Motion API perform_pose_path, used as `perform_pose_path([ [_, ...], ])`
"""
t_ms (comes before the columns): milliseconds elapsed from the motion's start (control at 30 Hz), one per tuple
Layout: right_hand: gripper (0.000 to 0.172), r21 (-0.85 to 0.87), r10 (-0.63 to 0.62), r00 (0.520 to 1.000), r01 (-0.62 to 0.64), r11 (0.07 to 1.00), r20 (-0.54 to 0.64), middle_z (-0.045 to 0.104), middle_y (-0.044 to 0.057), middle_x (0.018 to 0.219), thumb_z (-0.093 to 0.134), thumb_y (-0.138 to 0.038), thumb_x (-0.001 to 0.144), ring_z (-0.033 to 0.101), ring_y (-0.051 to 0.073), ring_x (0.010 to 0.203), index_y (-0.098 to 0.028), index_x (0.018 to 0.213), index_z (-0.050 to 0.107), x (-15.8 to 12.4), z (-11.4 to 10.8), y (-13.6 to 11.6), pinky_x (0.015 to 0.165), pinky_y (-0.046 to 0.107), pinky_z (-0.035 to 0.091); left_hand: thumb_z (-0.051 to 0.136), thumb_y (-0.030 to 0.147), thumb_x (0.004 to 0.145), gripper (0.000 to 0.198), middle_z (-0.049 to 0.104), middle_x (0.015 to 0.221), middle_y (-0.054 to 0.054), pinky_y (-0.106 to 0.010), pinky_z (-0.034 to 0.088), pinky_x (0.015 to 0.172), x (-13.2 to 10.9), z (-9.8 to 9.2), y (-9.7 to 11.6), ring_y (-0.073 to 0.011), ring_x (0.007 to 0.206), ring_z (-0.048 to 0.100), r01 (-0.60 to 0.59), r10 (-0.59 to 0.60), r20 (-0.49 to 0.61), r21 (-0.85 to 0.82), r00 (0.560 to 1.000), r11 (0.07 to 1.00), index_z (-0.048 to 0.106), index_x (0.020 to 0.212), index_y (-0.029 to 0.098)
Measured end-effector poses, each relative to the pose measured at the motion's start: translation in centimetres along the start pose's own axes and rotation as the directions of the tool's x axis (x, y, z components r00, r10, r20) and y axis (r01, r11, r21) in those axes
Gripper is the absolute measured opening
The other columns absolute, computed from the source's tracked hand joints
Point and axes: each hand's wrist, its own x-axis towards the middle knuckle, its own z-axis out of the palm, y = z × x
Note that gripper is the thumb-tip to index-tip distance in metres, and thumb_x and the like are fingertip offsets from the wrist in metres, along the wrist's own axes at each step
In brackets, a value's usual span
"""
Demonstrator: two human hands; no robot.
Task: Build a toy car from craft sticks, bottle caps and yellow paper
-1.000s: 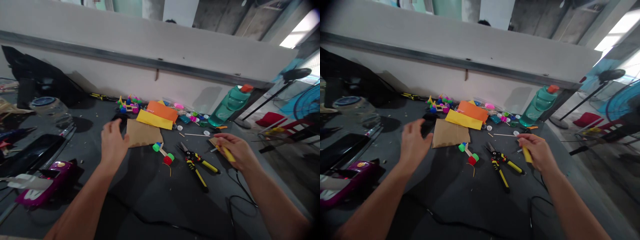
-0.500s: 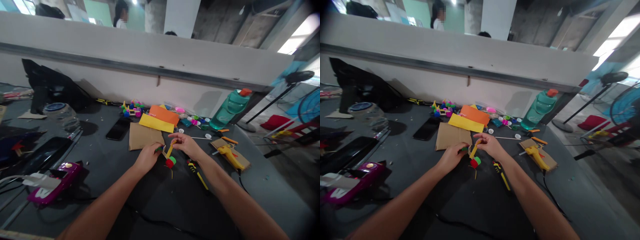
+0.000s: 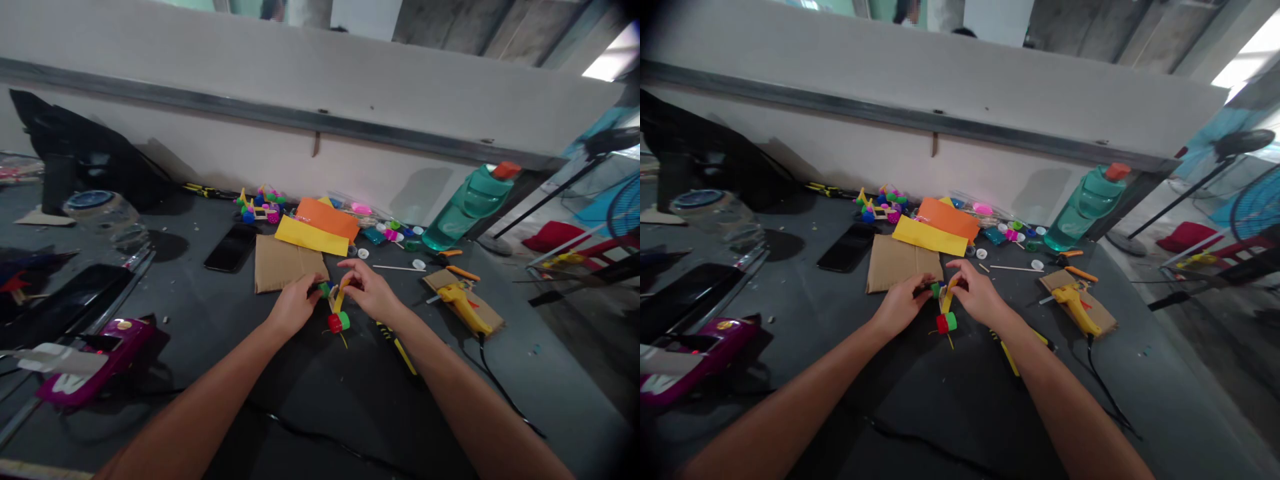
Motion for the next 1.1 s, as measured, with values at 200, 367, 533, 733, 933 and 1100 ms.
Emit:
perform_pose_path([
  [200,0.032,-0.162,-0.103,0.995,0.101,0.982,-0.008,0.066,0.001,0.089,0.05,-0.012,0.079,0.064,0.017,0.084,-0.024,0.108,0.045,-0.9,0.5,0.0,0.081,0.033,0.047,0.051,0.021,0.086,0.014,0.067,0.086,-0.003,-0.032,0.047,0.076,-1.3,-1.6,0.9,-0.0183,0.082,0.062,-0.051,0.049,0.013,0.189,0.999,0.981,0.065,0.089,0.021],
  [367,0.025,-0.219,-0.114,0.993,0.117,0.969,0.026,0.067,0.003,0.092,0.049,-0.014,0.082,0.065,0.018,0.088,-0.024,0.104,0.043,-1.2,0.6,-0.1,0.079,0.032,0.048,0.049,0.017,0.087,0.023,0.065,0.093,-0.004,-0.03,0.049,0.079,-2.0,-1.6,1.0,-0.0164,0.087,0.061,-0.278,0.257,0.136,0.161,0.957,0.947,0.069,0.095,0.023],
  [533,0.025,-0.283,-0.124,0.991,0.131,0.95,0.04,0.068,0.003,0.092,0.049,-0.012,0.082,0.065,0.018,0.088,-0.023,0.104,0.044,-1.2,0.7,-0.1,0.078,0.032,0.047,0.048,0.01,0.084,0.035,0.065,0.102,-0.003,-0.031,0.049,0.084,-2.1,-1.5,0.6,-0.017,0.096,0.059,-0.401,0.361,0.218,0.177,0.906,0.899,0.068,0.106,0.029],
  [733,0.027,-0.328,-0.165,0.983,0.182,0.927,0.078,0.068,0.003,0.094,0.049,-0.009,0.08,0.064,0.018,0.091,-0.023,0.103,0.049,-1.3,0.7,-0.1,0.079,0.031,0.048,0.046,0.009,0.084,0.04,0.064,0.1,-0.005,-0.033,0.051,0.082,-2.2,-1.4,0.7,-0.019,0.095,0.058,-0.446,0.381,0.267,0.258,0.885,0.857,0.068,0.109,0.031],
  [933,0.029,-0.394,-0.224,0.968,0.252,0.884,0.116,0.068,0.003,0.094,0.049,-0.009,0.081,0.063,0.017,0.091,-0.024,0.106,0.053,-1.2,0.8,-0.1,0.08,0.03,0.047,0.047,0.008,0.082,0.041,0.064,0.105,-0.006,-0.035,0.051,0.082,-2.2,-1.3,0.8,-0.0197,0.095,0.058,-0.451,0.383,0.273,0.263,0.883,0.853,0.067,0.11,0.03],
  [1100,0.028,-0.438,-0.24,0.961,0.277,0.855,0.137,0.069,0.003,0.096,0.051,-0.01,0.082,0.063,0.017,0.092,-0.023,0.106,0.054,-1.3,0.8,0.1,0.08,0.029,0.046,0.047,0.01,0.083,0.04,0.063,0.111,-0.008,-0.038,0.052,0.082,-2.2,-1.4,0.8,-0.0221,0.098,0.059,-0.442,0.378,0.249,0.301,0.892,0.845,0.064,0.116,0.026],
])
